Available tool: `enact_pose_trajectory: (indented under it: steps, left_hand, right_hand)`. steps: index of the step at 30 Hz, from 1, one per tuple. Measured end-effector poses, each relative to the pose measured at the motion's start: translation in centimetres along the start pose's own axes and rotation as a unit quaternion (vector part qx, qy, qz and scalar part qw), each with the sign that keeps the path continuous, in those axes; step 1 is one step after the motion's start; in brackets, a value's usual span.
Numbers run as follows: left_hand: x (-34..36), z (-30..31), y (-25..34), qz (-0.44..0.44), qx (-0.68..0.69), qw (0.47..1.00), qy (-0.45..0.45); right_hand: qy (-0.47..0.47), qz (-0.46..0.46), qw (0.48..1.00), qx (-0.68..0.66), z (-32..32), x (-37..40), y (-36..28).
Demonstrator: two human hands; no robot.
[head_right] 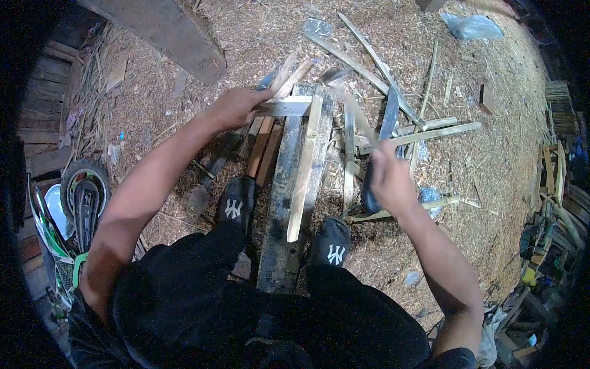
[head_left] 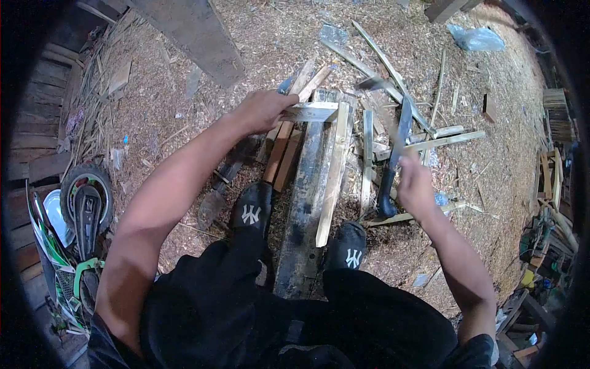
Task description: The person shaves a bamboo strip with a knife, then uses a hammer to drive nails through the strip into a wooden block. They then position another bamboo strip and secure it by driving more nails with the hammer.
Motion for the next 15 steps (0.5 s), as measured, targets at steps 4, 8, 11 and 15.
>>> enact_pose_trajectory:
  steps: [4, 8, 11, 15]
  left_hand:
    - [-0.7, -0.2, -0.4, -0.004, -0.003, 1.0, -0.024]
    - [-0.3, -1.2, -1.2, -0.036, 0.016, 0.999, 0.022]
    - [-0.4, -0.1, -0.6, -0.007, 0.007, 1.0, 0.001]
    - [-0.5, -0.4, -0.8, -0.015, 0.009, 1.0, -0.009]
  right_hand:
    - [-0.055, -0.061, 0.997, -0.013, 1.0, -1.0, -0.7]
    - [0.109, 0.096, 0.986, -0.078, 0.8, -0.2, -0.1]
    - [0.032, 0.036, 0.999, -0.003, -0.6, -0.5, 1.7]
    - [0.036, 0.017, 0.999, -0.024, 1.9, -0.8, -1.3]
Point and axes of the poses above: each hand's wrist, its own x-axis away from the middle knuckle, its own z-axis out of the back of the hand, y = z × x, the point moved 2 cm from there along -x, towards the middle knuckle, and after that the axes turned 3 degrees about -x, right-handed, at the moved point
